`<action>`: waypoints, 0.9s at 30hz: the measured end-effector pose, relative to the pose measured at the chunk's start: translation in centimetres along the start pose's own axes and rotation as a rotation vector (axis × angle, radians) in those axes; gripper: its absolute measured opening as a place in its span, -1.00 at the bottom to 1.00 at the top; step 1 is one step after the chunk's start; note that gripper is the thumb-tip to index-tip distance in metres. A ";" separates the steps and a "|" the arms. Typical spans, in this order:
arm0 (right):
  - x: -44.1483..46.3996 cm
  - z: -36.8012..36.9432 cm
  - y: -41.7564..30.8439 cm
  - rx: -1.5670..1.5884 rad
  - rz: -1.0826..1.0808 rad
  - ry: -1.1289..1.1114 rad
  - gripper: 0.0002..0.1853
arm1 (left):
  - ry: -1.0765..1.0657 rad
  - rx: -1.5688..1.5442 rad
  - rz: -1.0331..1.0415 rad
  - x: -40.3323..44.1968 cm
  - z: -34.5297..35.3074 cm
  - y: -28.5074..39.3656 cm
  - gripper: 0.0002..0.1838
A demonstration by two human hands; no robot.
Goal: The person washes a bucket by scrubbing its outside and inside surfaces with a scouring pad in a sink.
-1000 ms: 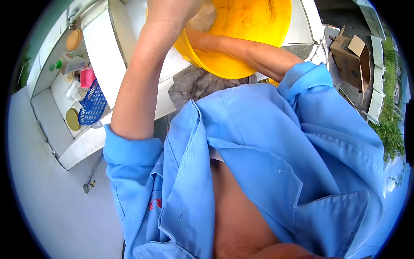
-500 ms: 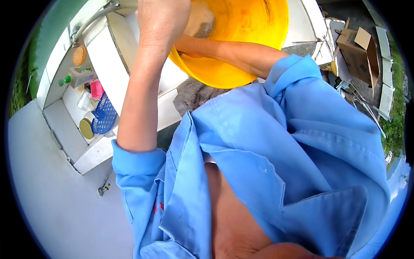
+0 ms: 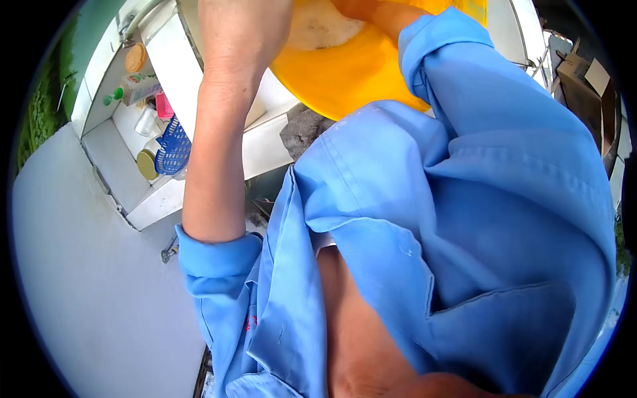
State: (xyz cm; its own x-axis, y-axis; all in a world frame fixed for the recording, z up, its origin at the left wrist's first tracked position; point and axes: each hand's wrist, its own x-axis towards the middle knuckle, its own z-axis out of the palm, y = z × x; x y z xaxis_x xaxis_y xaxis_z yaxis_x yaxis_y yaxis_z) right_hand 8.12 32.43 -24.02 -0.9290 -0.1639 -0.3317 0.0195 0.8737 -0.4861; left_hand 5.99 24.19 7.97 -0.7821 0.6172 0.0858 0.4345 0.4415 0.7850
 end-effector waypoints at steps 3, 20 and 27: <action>0.5 -1.2 -4.0 0.482 0.038 0.078 -0.56 | 0.261 0.531 0.248 -0.4 0.4 -1.6 -0.46; -18.1 -12.4 -8.9 0.367 -0.218 0.034 -0.61 | 0.191 0.514 0.116 -1.0 -1.6 -2.0 -0.54; -14.0 -13.6 -13.4 0.823 -0.067 0.255 -0.63 | 0.225 0.809 0.239 -0.2 -1.2 -3.1 -0.52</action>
State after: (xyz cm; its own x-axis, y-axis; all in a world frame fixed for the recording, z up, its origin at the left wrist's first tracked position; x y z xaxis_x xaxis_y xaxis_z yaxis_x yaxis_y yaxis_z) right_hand 15.86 29.24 -1.82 -0.9905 -0.0094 -0.1373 0.1311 0.2403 -0.9618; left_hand 4.28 21.92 6.20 -0.6619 0.6469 0.3788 0.7152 0.6962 0.0608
